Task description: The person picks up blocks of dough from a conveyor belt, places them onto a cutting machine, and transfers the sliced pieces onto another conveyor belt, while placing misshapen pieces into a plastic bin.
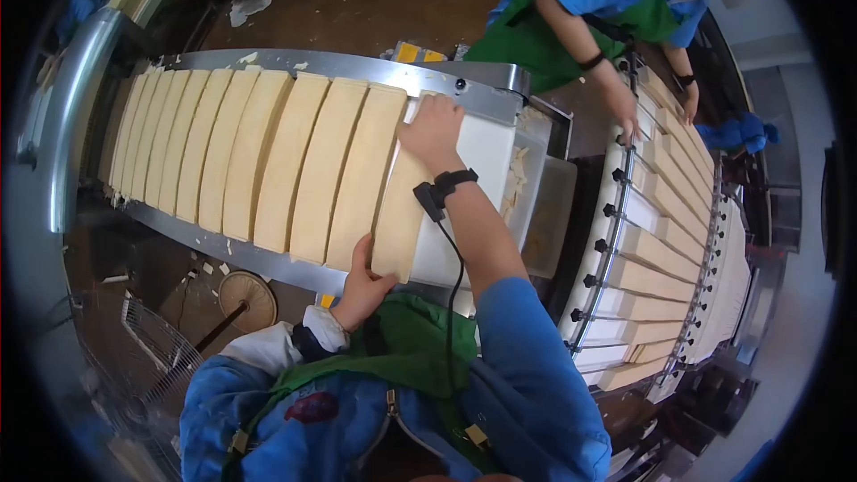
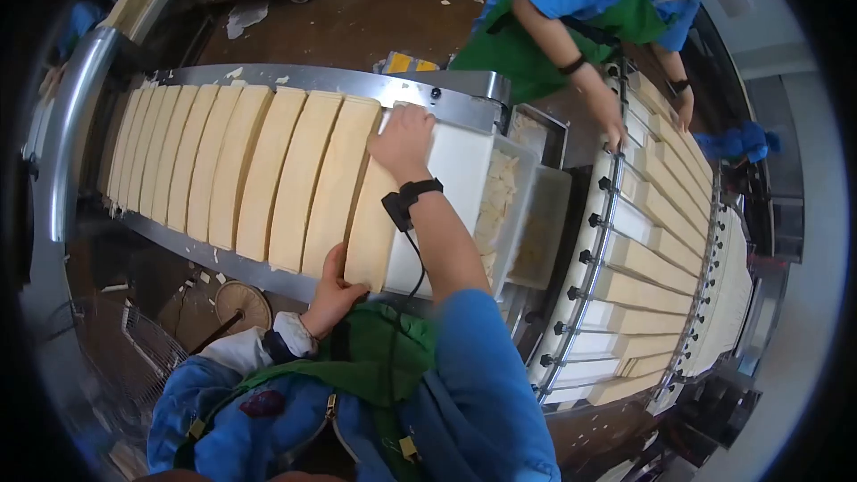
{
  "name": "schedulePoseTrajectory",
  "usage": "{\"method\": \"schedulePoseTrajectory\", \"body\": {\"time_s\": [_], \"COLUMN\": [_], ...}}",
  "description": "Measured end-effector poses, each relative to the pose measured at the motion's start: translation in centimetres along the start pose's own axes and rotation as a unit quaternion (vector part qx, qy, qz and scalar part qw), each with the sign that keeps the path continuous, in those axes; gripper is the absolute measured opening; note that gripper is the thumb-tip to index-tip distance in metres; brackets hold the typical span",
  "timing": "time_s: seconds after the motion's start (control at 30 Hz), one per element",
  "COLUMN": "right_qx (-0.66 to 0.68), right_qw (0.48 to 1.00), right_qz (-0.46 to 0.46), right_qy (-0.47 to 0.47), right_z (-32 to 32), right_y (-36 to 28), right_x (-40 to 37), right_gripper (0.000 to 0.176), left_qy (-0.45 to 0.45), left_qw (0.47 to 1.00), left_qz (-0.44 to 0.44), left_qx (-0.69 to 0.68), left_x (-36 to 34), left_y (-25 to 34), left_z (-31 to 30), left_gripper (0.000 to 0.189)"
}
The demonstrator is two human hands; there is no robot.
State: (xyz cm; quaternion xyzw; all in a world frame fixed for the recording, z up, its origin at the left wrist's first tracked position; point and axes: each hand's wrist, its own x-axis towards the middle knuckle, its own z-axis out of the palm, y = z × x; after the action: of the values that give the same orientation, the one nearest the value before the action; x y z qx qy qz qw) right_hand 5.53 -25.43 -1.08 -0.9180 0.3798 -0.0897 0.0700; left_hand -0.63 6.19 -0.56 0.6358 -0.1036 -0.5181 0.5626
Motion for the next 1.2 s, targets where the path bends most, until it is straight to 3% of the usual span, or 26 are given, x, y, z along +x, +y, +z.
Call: {"method": "schedulePoseTrajectory", "body": {"time_s": [0.07, 0.13, 0.23, 0.33, 0.37, 0.4, 0.43, 0.47, 0.5, 0.53, 0.6, 0.7, 0.8, 0.87, 0.93, 1.0, 1.03, 1.1, 1.2], "right_qx": [-0.039, -0.097, 0.026, 0.183, 0.242, 0.241, 0.148, 0.119, 0.097, 0.066, 0.053, 0.053, 0.055, 0.054, 0.072, 0.151, 0.157, 0.168, 0.352], "right_qw": [0.998, 0.990, 0.975, 0.943, 0.939, 0.959, 0.964, 0.978, 0.992, 0.992, 0.987, 0.965, 0.935, 0.927, 0.931, 0.916, 0.915, 0.910, 0.814], "right_qz": [0.052, 0.105, 0.202, 0.192, 0.111, -0.027, 0.014, 0.069, 0.059, 0.091, 0.152, 0.236, 0.314, 0.351, 0.345, 0.370, 0.368, 0.366, 0.447], "right_qy": [-0.006, 0.013, -0.090, -0.202, -0.216, -0.145, -0.219, -0.159, -0.062, -0.049, 0.026, 0.099, 0.155, 0.123, 0.093, -0.027, -0.054, -0.103, -0.118], "right_z": [-1.5, -3.5, -6.7, -10.7, -12.0, -8.8, -9.8, -9.7, -9.0, -9.6, -11.3, -18.4, -23.8, -28.5, -29.9, -31.9, -31.3, -30.1, -31.1], "right_y": [2.9, 7.8, 16.2, 20.7, 21.1, 23.2, 22.3, 21.4, 21.3, 20.9, 21.5, 24.4, 30.2, 34.4, 40.2, 45.7, 47.5, 50.6, 52.6], "right_x": [-1.4, -3.2, -6.8, -12.5, -14.2, -16.5, -18.1, -20.3, -22.2, -23.9, -28.1, -36.0, -45.5, -51.7, -58.4, -64.4, -65.5, -67.6, -66.8], "right_gripper": [0.056, 0.059, 0.082, 0.109, 0.126, 0.122, 0.109, 0.092, 0.073, 0.063, 0.054, 0.056, 0.054, 0.056, 0.062, 0.064, 0.068, 0.078, 0.087], "left_qy": [-0.001, -0.012, -0.008, -0.039, -0.026, -0.024, -0.018, -0.006, 0.000, -0.018, -0.049, -0.114, -0.254, -0.399, -0.472, -0.524, -0.532, -0.506, -0.489], "left_qw": [0.995, 0.963, 0.939, 0.893, 0.883, 0.870, 0.853, 0.850, 0.841, 0.841, 0.840, 0.799, 0.787, 0.810, 0.809, 0.794, 0.789, 0.798, 0.800], "left_qz": [0.033, -0.008, 0.076, 0.097, 0.094, 0.082, 0.088, 0.094, 0.143, 0.153, 0.169, 0.206, 0.246, 0.216, 0.060, -0.048, -0.135, -0.163, -0.161], "left_qx": [0.094, 0.270, 0.334, 0.437, 0.460, 0.486, 0.514, 0.519, 0.522, 0.519, 0.514, 0.553, 0.505, 0.372, 0.345, 0.304, 0.276, 0.284, 0.307], "left_x": [0.2, 0.3, 2.4, 4.0, 4.8, 5.3, 5.7, 5.8, 6.9, 7.0, 6.7, 4.1, -1.1, -3.3, -7.4, -13.7, -15.0, -16.7, -17.7], "left_y": [0.3, 3.4, 3.3, 4.2, 3.5, 3.2, 3.1, 2.9, 1.0, 0.9, 2.0, 4.6, 6.4, 4.0, 2.0, -1.2, -2.2, -3.8, -5.1], "left_z": [0.5, 1.2, 2.4, 4.0, 4.4, 4.9, 5.5, 6.2, 5.5, 5.8, 8.0, 16.0, 26.4, 31.2, 36.0, 40.8, 42.1, 44.0, 46.3], "left_gripper": [0.097, 0.100, 0.104, 0.102, 0.102, 0.100, 0.098, 0.094, 0.088, 0.086, 0.082, 0.078, 0.079, 0.082, 0.089, 0.089, 0.093, 0.094, 0.092]}}
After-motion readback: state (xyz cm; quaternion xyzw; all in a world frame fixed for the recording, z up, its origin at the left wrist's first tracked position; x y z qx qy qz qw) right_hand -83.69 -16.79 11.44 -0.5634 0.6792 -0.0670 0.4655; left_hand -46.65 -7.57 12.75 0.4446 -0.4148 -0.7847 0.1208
